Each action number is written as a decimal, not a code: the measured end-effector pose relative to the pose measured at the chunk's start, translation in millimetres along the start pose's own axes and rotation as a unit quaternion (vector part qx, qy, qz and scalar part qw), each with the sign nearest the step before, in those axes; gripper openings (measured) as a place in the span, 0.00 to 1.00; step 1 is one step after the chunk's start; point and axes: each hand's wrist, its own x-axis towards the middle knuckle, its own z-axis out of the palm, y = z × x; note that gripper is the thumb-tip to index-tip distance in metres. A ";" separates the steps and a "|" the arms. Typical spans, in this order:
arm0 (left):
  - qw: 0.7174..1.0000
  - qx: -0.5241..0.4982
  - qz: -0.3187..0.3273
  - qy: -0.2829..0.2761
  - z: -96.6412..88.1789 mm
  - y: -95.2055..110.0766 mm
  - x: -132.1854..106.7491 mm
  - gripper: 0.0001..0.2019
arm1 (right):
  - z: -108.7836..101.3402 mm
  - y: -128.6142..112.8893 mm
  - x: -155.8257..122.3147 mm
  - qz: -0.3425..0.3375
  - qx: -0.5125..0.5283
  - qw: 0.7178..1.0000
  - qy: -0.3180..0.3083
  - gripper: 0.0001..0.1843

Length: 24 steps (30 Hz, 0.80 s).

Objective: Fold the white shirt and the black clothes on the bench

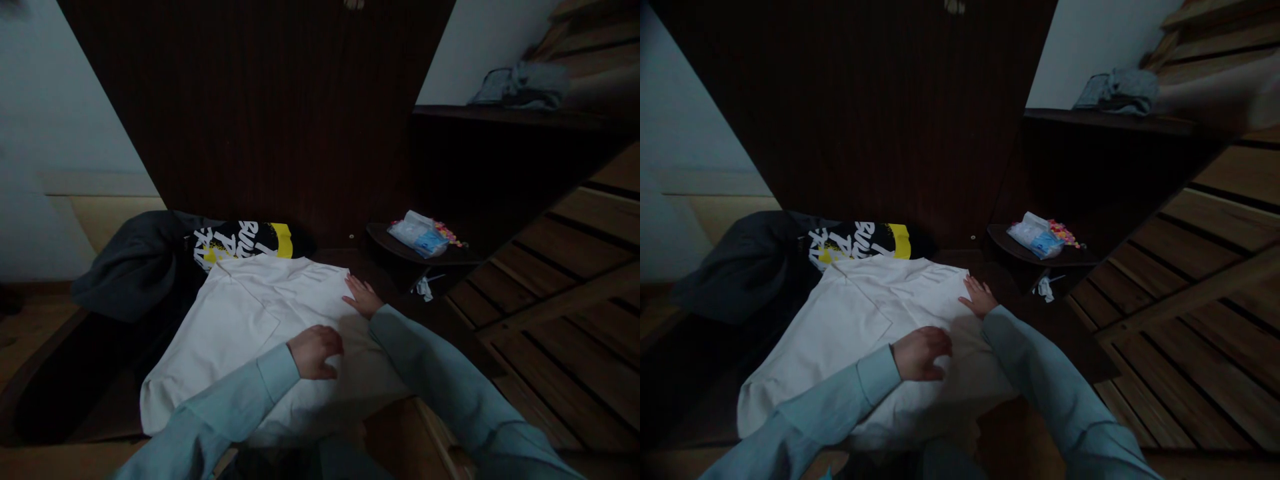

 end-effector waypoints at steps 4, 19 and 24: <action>0.996 0.076 -0.011 -0.042 18.2 13.0 5.0 0.10 | -2.1 -1.9 -1.3 0.005 -0.003 1.000 -0.002 0.32; 0.999 0.014 -0.043 -0.026 5.8 17.2 -5.7 0.08 | 5.3 1.3 1.2 0.008 0.016 1.000 0.026 0.32; 0.993 -0.065 -0.097 0.026 -20.7 13.4 -35.4 0.11 | -16.0 7.9 2.5 0.002 0.047 0.998 -0.043 0.37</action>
